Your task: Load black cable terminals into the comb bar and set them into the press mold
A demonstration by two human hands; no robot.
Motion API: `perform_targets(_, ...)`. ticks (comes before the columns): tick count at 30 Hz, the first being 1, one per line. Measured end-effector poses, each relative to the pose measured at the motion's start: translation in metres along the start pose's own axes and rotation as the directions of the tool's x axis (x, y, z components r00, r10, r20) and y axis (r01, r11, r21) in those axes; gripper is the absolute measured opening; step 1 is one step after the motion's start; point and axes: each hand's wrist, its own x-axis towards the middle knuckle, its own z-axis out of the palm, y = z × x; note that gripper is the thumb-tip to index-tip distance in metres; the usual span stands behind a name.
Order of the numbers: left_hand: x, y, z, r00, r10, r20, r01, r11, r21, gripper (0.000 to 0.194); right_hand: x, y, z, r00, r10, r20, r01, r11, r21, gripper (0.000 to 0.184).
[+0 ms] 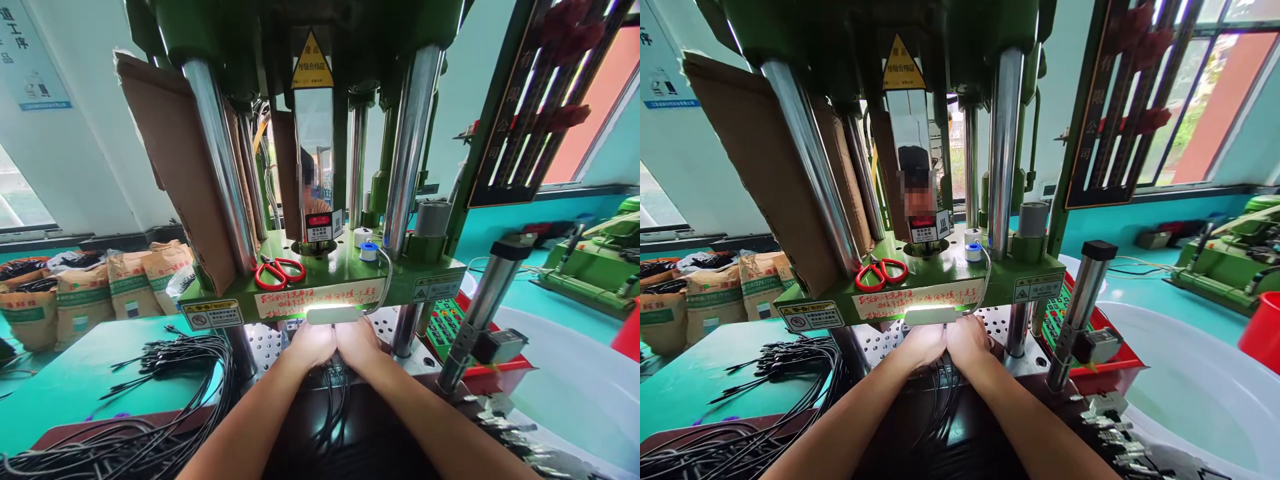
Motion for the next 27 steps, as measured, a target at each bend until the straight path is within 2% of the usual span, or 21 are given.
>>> perform_targets(6, -0.001, -0.002, -0.002, 0.999, -0.038, -0.032, 0.038, 0.999, -0.020, 0.031, -0.001, 0.001, -0.002, 0.999, -0.051, 0.018, 0.051, 0.999, -0.015, 0.023)
perform_targets(10, -0.019, -0.004, -0.011, 0.990, -0.097, -0.099, 0.099, 0.995, 0.017, 0.035, -0.008, 0.007, -0.013, 0.997, -0.058, -0.057, 0.058, 0.998, -0.012, 0.027)
perform_targets(13, -0.038, -0.006, -0.014, 0.980, -0.144, -0.138, 0.152, 0.987, 0.051, 0.039, -0.017, 0.009, -0.014, 0.982, -0.140, -0.128, 0.143, 0.990, 0.010, 0.034)
perform_targets(17, -0.051, -0.009, -0.010, 0.977, -0.176, -0.123, 0.186, 0.980, 0.076, 0.048, -0.028, 0.004, -0.005, 0.951, -0.267, -0.158, 0.275, 0.961, 0.031, 0.038)
perform_targets(27, -0.047, 0.002, -0.001, 0.960, -0.224, -0.170, 0.246, 0.961, 0.124, 0.039, -0.026, -0.001, -0.002, 0.959, -0.247, -0.139, 0.254, 0.966, 0.036, 0.038)
